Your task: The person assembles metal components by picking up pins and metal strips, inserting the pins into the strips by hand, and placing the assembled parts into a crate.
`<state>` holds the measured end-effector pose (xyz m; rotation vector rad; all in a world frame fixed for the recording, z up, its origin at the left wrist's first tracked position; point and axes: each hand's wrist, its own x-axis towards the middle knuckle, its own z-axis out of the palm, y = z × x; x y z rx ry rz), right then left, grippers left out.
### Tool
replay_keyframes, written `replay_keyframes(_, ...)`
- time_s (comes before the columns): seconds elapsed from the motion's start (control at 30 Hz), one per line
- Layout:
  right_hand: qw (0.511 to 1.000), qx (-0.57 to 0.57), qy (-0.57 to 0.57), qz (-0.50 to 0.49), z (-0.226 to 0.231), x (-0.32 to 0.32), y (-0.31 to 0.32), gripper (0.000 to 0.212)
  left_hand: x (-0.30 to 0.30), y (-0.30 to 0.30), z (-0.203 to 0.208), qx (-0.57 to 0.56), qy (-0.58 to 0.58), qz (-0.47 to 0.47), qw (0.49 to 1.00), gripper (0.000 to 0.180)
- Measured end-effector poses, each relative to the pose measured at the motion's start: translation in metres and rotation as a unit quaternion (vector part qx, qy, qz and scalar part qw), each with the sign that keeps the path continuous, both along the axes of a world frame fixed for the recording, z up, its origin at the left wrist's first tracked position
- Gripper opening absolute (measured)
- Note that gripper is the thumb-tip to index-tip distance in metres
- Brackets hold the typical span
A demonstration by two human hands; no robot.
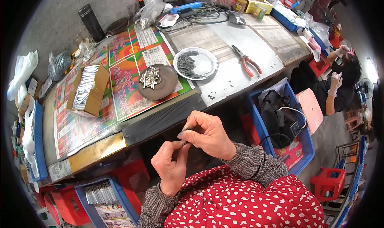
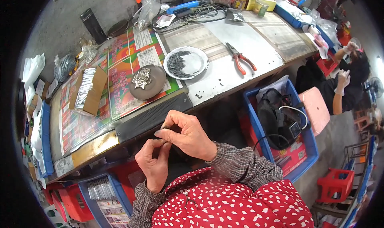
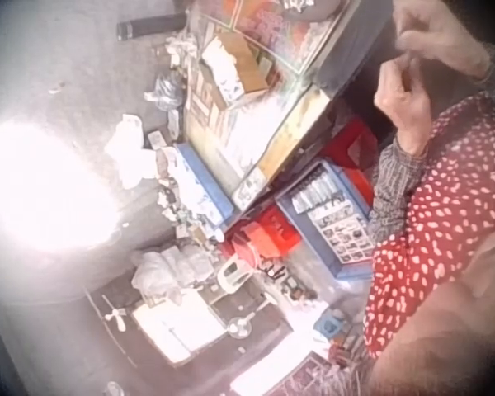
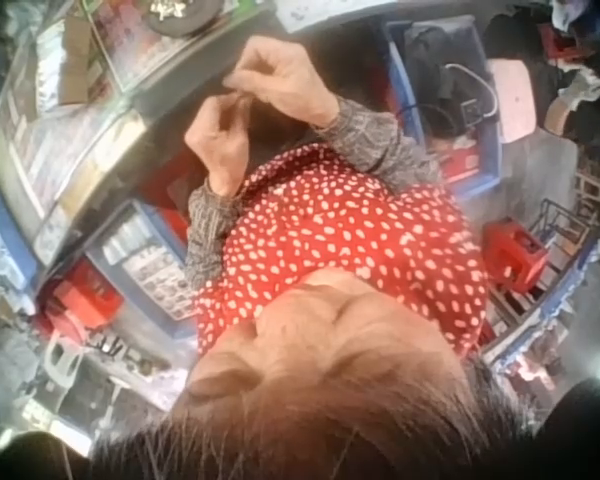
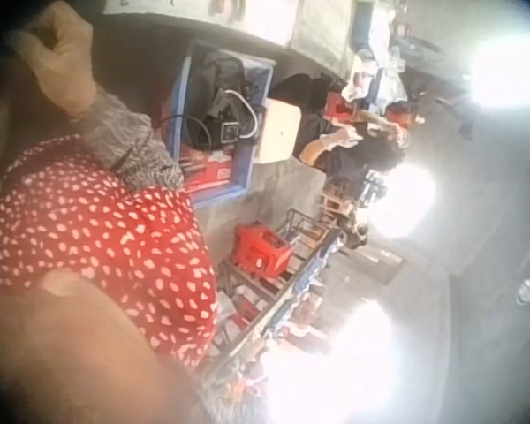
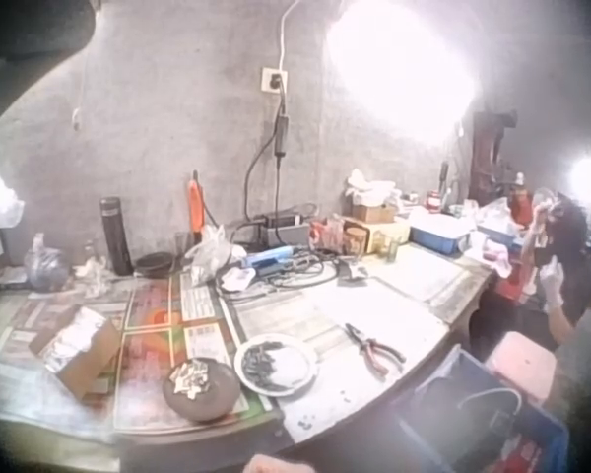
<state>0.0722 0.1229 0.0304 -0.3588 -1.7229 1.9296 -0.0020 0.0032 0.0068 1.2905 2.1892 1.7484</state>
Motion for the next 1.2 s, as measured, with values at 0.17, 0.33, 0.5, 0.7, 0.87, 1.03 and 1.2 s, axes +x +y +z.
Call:
replay_keyframes(0.17,0.994,-0.060,-0.029,0.084,-0.001,0.007,0.010,0.020,-0.004,-0.010,0.002,-0.019,-0.252,-0.107,0.962,0.014)
replay_keyframes(0.33,0.998,0.058,0.017,0.017,-0.016,0.002,0.004,0.016,0.001,-0.006,-0.003,-0.032,-0.113,-0.057,0.991,0.015)
replay_keyframes(0.5,1.000,-0.012,-0.013,0.016,-0.009,0.001,0.004,0.012,0.001,0.001,0.000,-0.006,0.020,0.011,1.000,0.014)
replay_keyframes(0.7,0.998,-0.037,-0.019,0.052,-0.004,0.007,0.009,0.011,-0.004,-0.009,-0.005,-0.010,-0.174,-0.043,0.984,0.009)
replay_keyframes(0.87,0.998,-0.032,-0.051,0.037,0.005,0.011,0.015,0.008,-0.003,-0.011,-0.004,-0.008,-0.198,-0.052,0.979,0.006)
replay_keyframes(1.03,0.999,-0.016,-0.035,0.038,0.005,0.011,0.015,0.006,-0.003,-0.011,-0.006,-0.005,-0.194,-0.059,0.979,0.006)
replay_keyframes(1.2,0.999,0.027,-0.040,0.024,0.005,0.012,0.015,0.005,-0.002,-0.010,-0.003,-0.015,-0.192,-0.063,0.979,0.006)
